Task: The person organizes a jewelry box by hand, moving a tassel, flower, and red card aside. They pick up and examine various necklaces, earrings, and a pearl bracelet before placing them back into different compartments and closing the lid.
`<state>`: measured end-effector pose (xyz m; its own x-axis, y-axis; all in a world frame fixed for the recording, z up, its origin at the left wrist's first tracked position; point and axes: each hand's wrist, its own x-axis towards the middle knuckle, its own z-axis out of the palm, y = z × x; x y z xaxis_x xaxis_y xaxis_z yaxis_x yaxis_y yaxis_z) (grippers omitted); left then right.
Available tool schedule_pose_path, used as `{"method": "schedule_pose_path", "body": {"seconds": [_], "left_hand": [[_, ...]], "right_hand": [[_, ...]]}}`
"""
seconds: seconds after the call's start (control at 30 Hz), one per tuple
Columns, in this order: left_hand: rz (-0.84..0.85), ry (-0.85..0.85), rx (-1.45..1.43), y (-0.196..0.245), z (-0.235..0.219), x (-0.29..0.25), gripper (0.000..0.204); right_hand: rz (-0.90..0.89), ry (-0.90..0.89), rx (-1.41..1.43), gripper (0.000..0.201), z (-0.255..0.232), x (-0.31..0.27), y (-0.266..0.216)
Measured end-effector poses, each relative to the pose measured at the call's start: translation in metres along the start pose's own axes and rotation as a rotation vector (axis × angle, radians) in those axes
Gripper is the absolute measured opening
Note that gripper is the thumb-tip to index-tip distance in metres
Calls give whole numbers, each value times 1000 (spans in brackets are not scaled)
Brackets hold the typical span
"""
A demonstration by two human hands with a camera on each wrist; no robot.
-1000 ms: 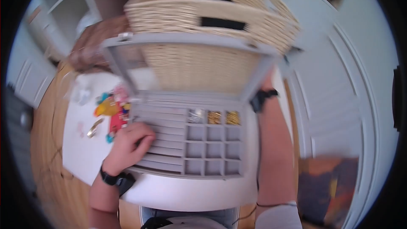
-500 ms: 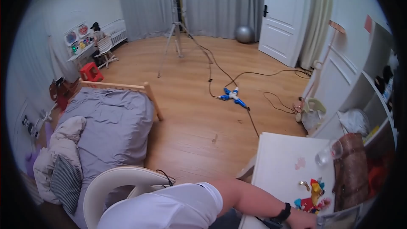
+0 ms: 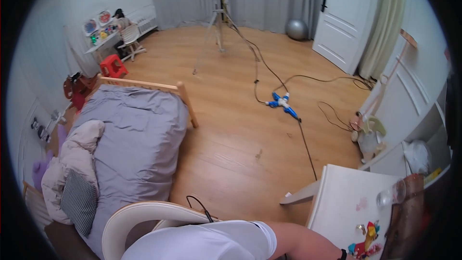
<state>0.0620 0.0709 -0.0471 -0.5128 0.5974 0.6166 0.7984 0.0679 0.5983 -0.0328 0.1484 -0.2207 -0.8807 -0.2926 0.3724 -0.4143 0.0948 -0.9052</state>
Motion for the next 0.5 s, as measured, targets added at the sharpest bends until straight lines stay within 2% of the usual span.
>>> {"method": "schedule_pose_path", "body": {"seconds": [0.07,0.1,0.13,0.17,0.2,0.23,0.27,0.3,0.33,0.4,0.43,0.47,0.5], "left_hand": [[-2,-22,19,-6,4,5,24],[-54,-54,86,1,-4,0,22],[81,21,33,-40,41,11,14],[78,132,-66,-32,42,4,13],[81,140,-100,-29,42,-3,12],[62,68,-112,-22,33,-9,13],[36,20,-117,-13,19,-14,14],[-1,-41,-102,-15,19,-14,14],[-3,-107,-124,-8,5,-14,13],[-26,-140,-80,7,-11,-12,12],[-63,-192,-48,14,-16,-9,13],[-4,-174,-39,13,-12,-8,12],[-44,-216,-35,20,-16,-6,11]], "right_hand": [[25,71,-99,38,-63,-26,-13],[46,125,-164,38,-102,-48,-27],[79,194,-254,38,-156,-84,-50],[123,283,-362,38,-217,-135,-83],[182,421,-459,38,-259,-214,-119],[250,576,-557,38,-287,-304,-158],[169,678,-646,26,-197,-273,-215],[62,624,-554,24,-178,-264,-239],[152,648,-510,24,-165,-262,-271],[203,624,-502,21,-171,-264,-288],[207,669,-499,21,-175,-269,-289],[200,688,-488,21,-182,-274,-289],[211,719,-503,21,-190,-275,-288]]}}
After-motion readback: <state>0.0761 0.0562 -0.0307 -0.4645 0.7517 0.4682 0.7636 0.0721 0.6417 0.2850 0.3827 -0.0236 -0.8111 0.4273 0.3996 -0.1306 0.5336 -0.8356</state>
